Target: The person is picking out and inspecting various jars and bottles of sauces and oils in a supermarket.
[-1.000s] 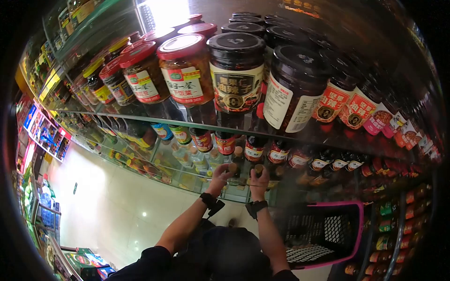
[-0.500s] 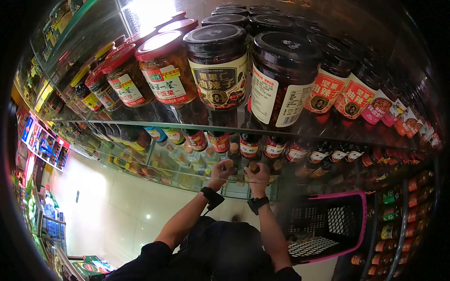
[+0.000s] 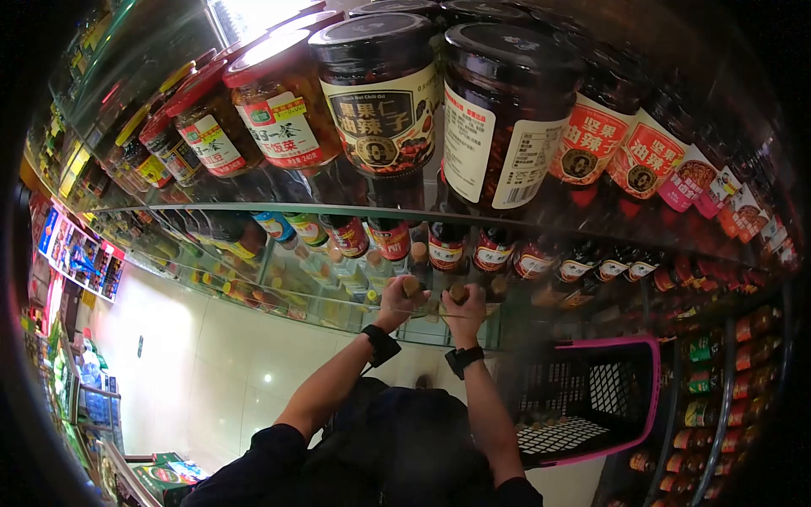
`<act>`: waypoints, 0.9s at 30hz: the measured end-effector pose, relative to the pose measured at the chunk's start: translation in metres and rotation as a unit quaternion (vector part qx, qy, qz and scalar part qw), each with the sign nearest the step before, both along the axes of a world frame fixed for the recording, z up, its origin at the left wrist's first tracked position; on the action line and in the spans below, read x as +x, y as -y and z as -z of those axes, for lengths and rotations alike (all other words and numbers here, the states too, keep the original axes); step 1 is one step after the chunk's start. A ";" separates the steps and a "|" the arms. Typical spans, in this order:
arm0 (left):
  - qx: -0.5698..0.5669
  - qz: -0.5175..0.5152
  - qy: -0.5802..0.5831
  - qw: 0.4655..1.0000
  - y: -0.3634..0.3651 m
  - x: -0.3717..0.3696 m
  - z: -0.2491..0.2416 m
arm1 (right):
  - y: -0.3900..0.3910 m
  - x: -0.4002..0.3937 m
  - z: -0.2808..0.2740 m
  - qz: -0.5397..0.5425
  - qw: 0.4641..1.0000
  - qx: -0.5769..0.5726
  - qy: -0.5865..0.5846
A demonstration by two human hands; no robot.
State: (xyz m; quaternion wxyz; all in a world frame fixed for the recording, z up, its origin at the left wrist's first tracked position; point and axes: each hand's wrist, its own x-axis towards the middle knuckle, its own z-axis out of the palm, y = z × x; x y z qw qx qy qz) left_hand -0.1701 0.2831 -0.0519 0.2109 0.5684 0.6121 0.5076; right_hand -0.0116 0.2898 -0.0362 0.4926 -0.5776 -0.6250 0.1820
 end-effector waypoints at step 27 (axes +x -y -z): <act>-0.070 -0.183 0.049 0.979 0.055 0.023 0.000 | 0.048 0.022 0.031 -0.028 0.998 -0.010 -0.058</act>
